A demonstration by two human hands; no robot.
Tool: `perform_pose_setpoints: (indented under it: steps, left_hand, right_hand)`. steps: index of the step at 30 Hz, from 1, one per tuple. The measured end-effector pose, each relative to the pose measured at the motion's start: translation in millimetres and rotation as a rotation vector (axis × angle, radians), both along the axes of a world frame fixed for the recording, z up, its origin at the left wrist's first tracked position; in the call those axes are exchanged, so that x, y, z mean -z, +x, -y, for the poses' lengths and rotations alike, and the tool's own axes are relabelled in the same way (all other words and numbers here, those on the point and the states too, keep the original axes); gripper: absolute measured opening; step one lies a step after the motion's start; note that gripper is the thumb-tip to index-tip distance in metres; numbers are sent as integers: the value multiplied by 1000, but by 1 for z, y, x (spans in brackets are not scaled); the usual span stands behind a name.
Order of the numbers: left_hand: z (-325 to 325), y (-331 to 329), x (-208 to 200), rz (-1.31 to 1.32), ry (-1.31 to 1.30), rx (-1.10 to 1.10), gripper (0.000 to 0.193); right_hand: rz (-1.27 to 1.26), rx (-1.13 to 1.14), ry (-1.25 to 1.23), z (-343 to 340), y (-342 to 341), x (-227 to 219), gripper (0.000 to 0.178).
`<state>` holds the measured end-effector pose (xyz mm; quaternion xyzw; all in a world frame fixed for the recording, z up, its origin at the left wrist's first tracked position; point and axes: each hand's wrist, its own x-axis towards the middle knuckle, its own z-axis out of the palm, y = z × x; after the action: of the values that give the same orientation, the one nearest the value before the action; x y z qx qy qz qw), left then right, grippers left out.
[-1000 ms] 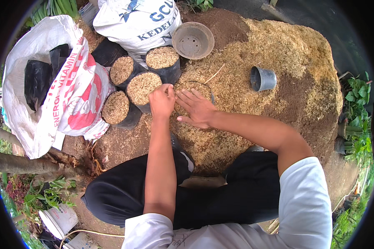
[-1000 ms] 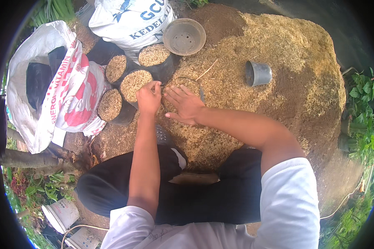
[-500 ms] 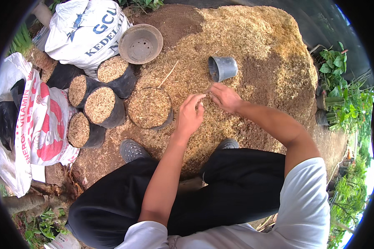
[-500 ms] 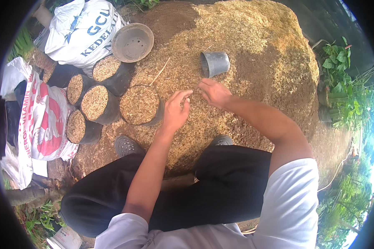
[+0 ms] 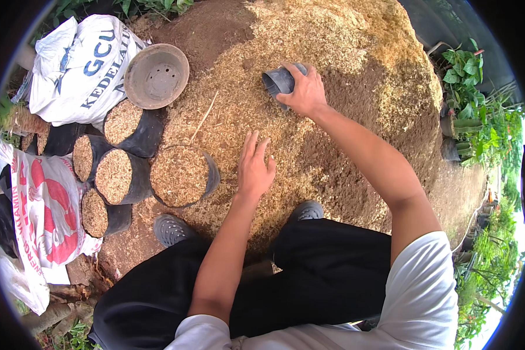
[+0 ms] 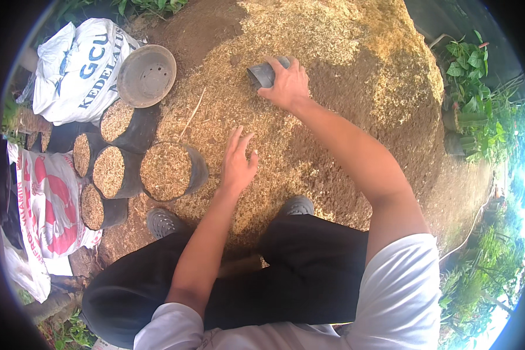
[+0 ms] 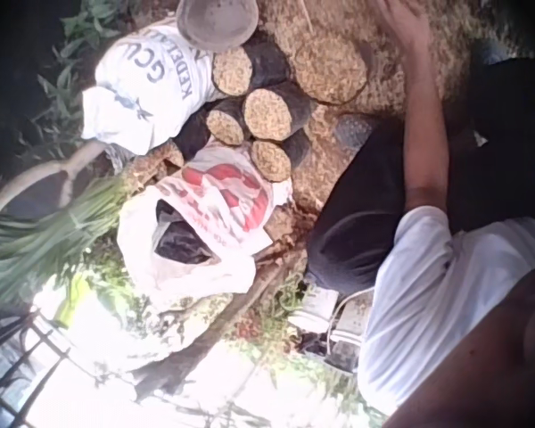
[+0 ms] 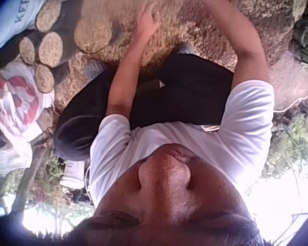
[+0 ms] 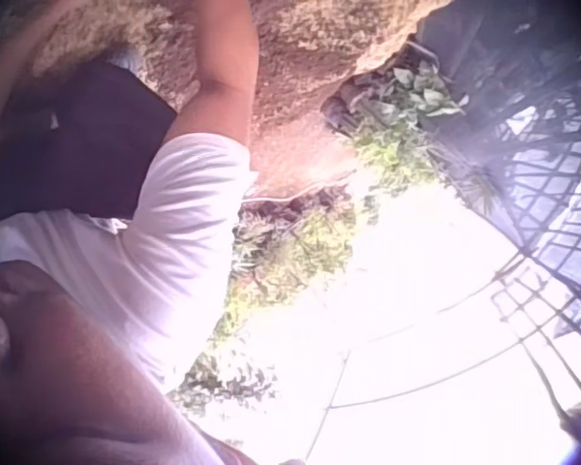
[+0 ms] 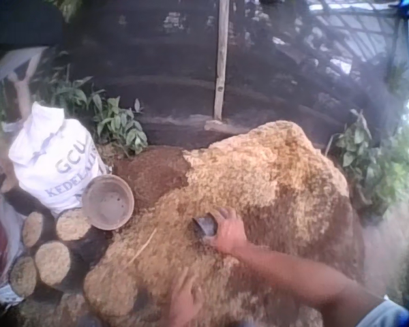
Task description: The person scoops a granular substrate from a large pile using a small plastic cup and pours it into black plastic nursery pots. They press the substrate down with their hands and repeat the process for several pots.
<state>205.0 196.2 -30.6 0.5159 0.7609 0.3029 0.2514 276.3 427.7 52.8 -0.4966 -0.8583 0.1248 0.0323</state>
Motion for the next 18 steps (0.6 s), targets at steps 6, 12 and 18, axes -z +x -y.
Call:
perform_pose_setpoints:
  steps: [6, 12, 18]
  left_hand:
    - [-20, -4, 8, -169, -160, 196, 73]
    - [-36, 2, 9, -142, -289, 240, 90]
    - [-45, -3, 6, 32, -250, 188, 94]
  right_hand:
    - [145, -366, 396, -41, 59, 0, 100]
    - [-150, -267, 183, -7, 68, 40, 91]
    - [-194, -208, 62, 9, 66, 46, 91]
